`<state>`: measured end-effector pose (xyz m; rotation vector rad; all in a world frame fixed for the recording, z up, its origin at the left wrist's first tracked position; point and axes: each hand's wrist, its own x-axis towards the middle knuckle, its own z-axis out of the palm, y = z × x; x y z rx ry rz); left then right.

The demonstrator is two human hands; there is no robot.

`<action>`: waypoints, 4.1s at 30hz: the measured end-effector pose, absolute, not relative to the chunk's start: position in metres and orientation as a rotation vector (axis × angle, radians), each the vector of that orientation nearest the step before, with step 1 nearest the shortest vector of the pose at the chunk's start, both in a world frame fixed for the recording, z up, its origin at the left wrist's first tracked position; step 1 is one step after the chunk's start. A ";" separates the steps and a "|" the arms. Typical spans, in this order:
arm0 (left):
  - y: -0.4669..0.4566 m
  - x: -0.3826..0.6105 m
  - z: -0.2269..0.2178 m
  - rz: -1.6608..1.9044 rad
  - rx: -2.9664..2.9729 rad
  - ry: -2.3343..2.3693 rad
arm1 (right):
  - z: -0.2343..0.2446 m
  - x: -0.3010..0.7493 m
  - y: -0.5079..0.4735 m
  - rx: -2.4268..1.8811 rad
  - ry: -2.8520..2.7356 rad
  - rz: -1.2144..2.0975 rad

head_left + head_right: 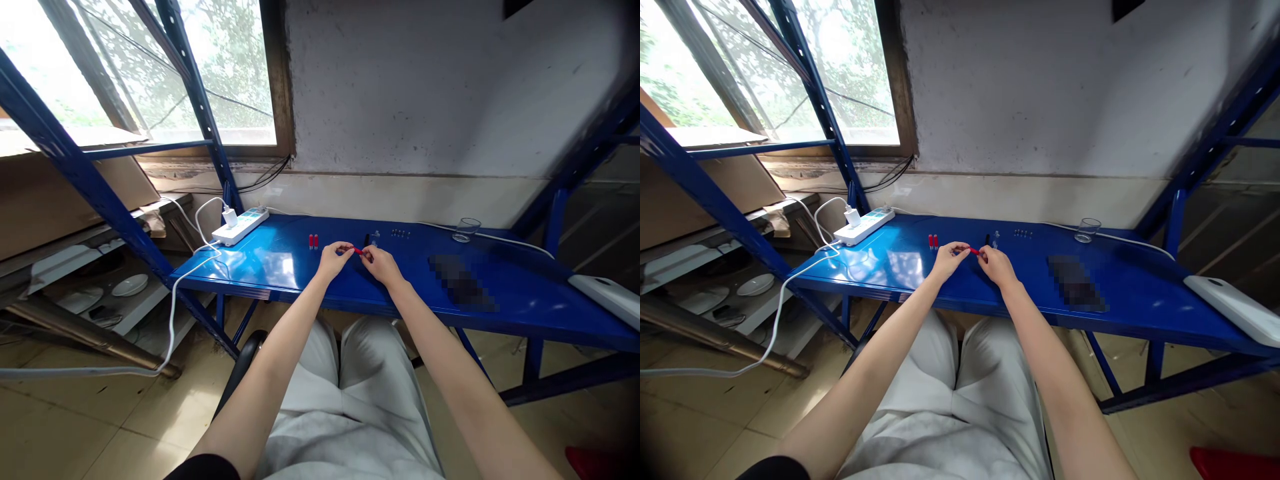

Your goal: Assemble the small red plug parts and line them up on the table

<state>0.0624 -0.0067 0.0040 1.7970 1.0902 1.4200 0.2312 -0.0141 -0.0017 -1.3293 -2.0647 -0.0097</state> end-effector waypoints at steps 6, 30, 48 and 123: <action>-0.005 0.059 0.018 1.278 2.009 1.168 | -0.001 0.234 -0.014 -1.339 -2.073 -0.078; 0.054 0.012 0.099 0.050 2.717 1.706 | 0.001 0.230 -0.016 -1.373 -2.042 0.096; 0.056 0.007 0.088 0.237 2.717 1.720 | 0.001 0.231 -0.016 -1.376 -2.026 0.123; 0.026 0.115 0.018 0.685 2.749 1.588 | -0.003 0.241 -0.008 -1.949 -1.895 0.046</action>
